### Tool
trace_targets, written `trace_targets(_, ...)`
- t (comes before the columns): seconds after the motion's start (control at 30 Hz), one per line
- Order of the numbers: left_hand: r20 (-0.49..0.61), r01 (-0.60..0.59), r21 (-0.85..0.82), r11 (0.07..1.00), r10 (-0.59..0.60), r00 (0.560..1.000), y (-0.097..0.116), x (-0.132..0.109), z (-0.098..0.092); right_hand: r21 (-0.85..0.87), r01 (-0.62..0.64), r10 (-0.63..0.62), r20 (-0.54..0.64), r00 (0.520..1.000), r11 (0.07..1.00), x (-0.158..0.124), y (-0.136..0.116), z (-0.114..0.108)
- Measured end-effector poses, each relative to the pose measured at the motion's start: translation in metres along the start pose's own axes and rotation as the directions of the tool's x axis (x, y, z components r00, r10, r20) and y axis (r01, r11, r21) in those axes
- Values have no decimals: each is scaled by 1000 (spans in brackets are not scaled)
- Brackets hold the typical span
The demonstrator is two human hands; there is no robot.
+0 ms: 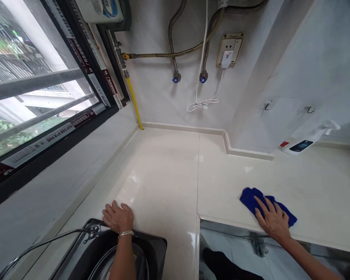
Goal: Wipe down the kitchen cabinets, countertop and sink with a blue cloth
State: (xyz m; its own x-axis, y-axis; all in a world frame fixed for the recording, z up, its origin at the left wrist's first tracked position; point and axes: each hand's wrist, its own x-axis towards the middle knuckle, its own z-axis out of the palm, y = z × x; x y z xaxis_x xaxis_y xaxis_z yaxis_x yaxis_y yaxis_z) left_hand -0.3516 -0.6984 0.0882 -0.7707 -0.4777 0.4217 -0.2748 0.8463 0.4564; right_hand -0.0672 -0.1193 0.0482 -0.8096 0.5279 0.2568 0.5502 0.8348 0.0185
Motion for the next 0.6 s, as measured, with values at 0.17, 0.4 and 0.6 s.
trace_targets(0.17, 62, 12, 0, 1000, -12, 998, 8, 0, -9, -46, -388, 391, 147, 909, 920, 58, -50, 4)
trace_targets(0.4, 51, 16, -19, 1000, -15, 999, 7, 1, -7, -37, -499, 489, 272, 829, 866, 184, -158, 8)
trace_targets(0.6, 38, 13, 4, 1000, -13, 999, 6, -2, -3, 37, -354, 338, 218, 915, 935, 264, -275, 18)
